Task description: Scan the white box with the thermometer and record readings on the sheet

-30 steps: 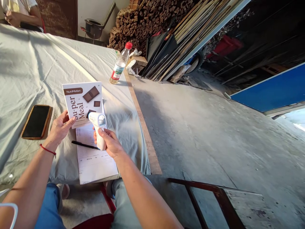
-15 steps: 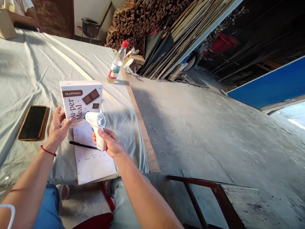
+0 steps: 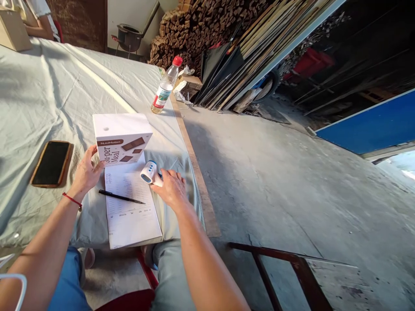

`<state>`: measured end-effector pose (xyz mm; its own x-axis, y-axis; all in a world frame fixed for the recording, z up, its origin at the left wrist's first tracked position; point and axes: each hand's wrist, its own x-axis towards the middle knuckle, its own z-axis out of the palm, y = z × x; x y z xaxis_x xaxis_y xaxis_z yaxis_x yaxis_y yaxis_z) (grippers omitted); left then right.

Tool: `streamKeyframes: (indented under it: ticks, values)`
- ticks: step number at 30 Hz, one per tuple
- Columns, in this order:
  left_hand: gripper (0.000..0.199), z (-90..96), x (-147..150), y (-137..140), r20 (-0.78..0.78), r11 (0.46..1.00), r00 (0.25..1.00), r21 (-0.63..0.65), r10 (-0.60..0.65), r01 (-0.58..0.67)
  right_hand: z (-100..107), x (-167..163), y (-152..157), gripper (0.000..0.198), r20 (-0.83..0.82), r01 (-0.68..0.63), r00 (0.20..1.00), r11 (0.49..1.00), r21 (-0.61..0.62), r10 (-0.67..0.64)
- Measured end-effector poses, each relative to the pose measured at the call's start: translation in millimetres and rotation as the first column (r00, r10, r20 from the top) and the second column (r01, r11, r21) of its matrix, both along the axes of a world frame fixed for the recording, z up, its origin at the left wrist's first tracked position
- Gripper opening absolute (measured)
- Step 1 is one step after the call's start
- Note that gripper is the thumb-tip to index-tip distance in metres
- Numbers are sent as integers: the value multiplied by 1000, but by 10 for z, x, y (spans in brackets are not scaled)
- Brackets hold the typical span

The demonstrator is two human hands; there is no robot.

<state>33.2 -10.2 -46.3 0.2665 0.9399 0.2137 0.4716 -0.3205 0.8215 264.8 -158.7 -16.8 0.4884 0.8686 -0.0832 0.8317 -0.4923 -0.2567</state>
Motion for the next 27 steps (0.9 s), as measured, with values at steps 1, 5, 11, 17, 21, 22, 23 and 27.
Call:
streamKeyframes:
  ticks: [1,5,11,17,21,22,23,27]
  values:
    - [48,24,-19,-17,-52,999,998,-2,40,-40,-19,-59,-14,41,24,-15,1000,997,76,13]
    - [24,141,-113,-110,-218,994,970,34,108,-103,-126,-353,-72,20,-55,-312,941,918,246,335]
    - [22,169,-267,-256,-280,969,930,1,-236,247,-180,-462,-79,10,-131,-497,847,855,149,516]
    - [30,76,-269,-317,-413,947,853,-84,-318,311,-72,-223,-85,15,-633,-200,674,919,340,381]
    - [40,147,-198,-370,-578,955,763,-125,-291,270,-116,-414,-39,21,-787,162,511,861,482,345]
    - [42,171,-180,-383,-605,956,743,-135,-287,260,-136,-503,-20,20,-798,190,489,849,493,354]
    - [44,193,-163,-393,-624,957,728,-144,-285,252,-158,-594,2,18,-802,195,473,845,497,363]
    - [46,248,-130,-413,-654,960,704,-156,-278,235,-270,-886,110,21,-802,188,477,850,492,359]
